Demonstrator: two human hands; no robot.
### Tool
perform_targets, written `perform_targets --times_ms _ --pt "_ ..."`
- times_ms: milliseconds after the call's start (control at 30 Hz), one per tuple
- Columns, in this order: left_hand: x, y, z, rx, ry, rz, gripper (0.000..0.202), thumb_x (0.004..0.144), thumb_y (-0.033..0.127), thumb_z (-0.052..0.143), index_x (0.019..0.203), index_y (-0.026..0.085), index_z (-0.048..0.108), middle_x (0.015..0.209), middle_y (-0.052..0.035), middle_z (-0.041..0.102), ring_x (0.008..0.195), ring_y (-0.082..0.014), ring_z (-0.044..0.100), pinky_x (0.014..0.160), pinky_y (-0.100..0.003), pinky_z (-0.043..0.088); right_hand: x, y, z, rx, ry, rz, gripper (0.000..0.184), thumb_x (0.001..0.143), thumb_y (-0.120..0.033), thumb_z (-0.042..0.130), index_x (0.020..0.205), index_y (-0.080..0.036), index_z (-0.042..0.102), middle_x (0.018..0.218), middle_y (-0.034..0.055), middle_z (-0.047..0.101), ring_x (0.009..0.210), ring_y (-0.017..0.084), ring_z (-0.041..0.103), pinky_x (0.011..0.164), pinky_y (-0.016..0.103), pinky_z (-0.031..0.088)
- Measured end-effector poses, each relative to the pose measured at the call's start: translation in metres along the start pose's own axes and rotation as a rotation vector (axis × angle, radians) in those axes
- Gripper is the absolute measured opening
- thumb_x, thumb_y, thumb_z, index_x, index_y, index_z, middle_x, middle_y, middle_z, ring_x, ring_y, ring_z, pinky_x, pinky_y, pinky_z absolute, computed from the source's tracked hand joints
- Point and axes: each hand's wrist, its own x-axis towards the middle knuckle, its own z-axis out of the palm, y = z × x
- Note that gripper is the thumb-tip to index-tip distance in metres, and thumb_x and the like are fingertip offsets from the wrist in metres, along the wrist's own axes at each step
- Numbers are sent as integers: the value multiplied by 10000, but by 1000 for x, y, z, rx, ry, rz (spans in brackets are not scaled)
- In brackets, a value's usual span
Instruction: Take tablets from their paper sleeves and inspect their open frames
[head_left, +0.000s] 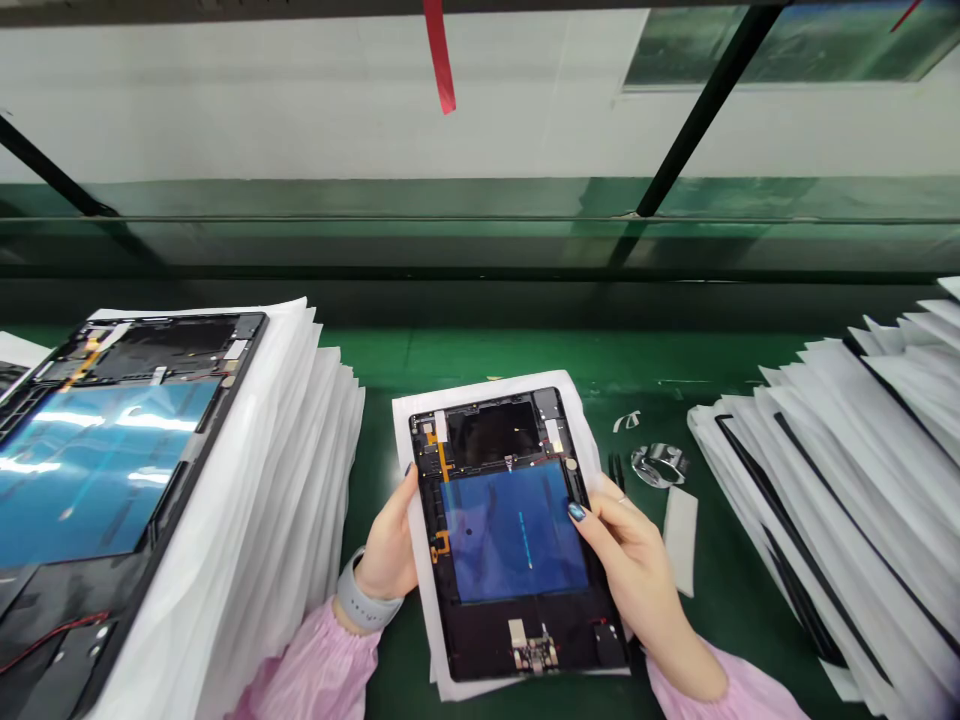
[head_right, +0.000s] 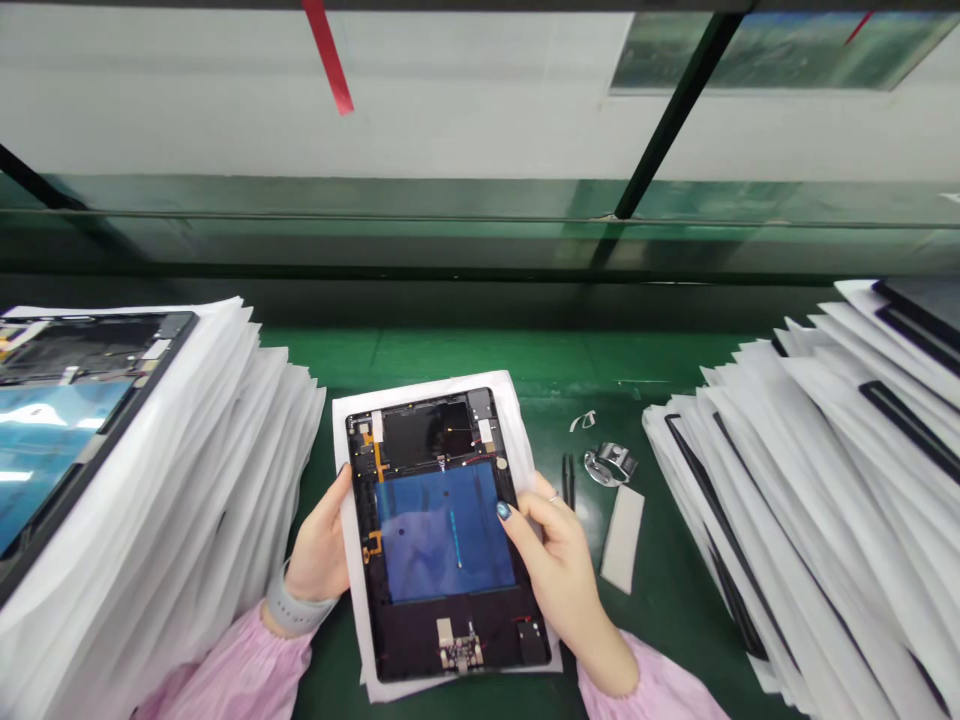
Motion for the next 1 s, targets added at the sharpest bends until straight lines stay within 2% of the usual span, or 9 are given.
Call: perform_targets --times_ms 167,367,533,633,700,800,867,933,1000 --pt "-1 1 -1 -3 -91 -20 420 966 465 451 1096 230 774 1151 -63 761 1262 -337 580 1144 -471 352 -2 1 -2 -46 15 -161 396 958 -261 548 592 -206 410 646 -13 444 637 157 481 584 254 381" --pt "-1 1 -1 12 -93 -34 439 962 469 444 1196 227 725 1257 -83 712 1312 -360 527 1150 -504 336 0 -3 -3 -74 58 -216 392 927 -212 576 576 -207 403 652 -13 419 600 143 453 538 250 370" --pt "-1 2 -1 8 -85 -65 444 957 495 453 1171 232 739 1229 -84 726 1297 -365 541 1149 -519 337 2 -4 -3 -60 62 -192 366 908 -211 593 563 -204 471 686 9 500 619 151 507 548 257 406" --pt "0 2 0 -7 -43 -63 458 968 492 430 1168 221 740 1199 -82 740 1264 -355 574 1142 -512 352 2 0 -4 31 53 -72 254 863 -243 660 617 -213 603 697 19 572 689 183 571 613 276 459" --pt "1 1 1 -26 11 -44 459 973 485 424 1159 214 745 1159 -78 757 1234 -348 601 1135 -501 368 3 2 -3 136 40 53 49 842 -287 699 824 -241 702 794 31 665 769 208 630 672 294 503" --pt "4 0 2 -43 69 -42 434 957 483 474 1138 203 753 1107 -81 775 1196 -346 629 1120 -491 393 6 1 -4 412 9 277 469 835 -352 731 1265 -335 545 994 26 732 809 205 694 729 315 554" --pt "5 0 3 -49 76 -68 434 943 487 506 1143 188 748 1111 -94 773 1182 -351 638 1107 -491 410 9 0 -5 605 -19 439 699 789 -368 781 1376 -353 401 986 15 743 781 197 711 745 322 568" --pt "6 0 5 -56 82 -98 453 943 487 504 1166 167 735 1127 -112 765 1172 -353 644 1093 -493 427 12 -1 -7 716 -59 568 749 721 -363 832 1358 -312 440 937 14 751 748 195 715 725 308 567" --pt "5 0 6 -60 96 -121 482 959 488 465 1190 150 719 1128 -127 763 1160 -348 653 1075 -495 448 13 -1 -9 754 -120 641 621 696 -369 839 1246 -256 574 906 26 757 717 193 713 678 285 558"
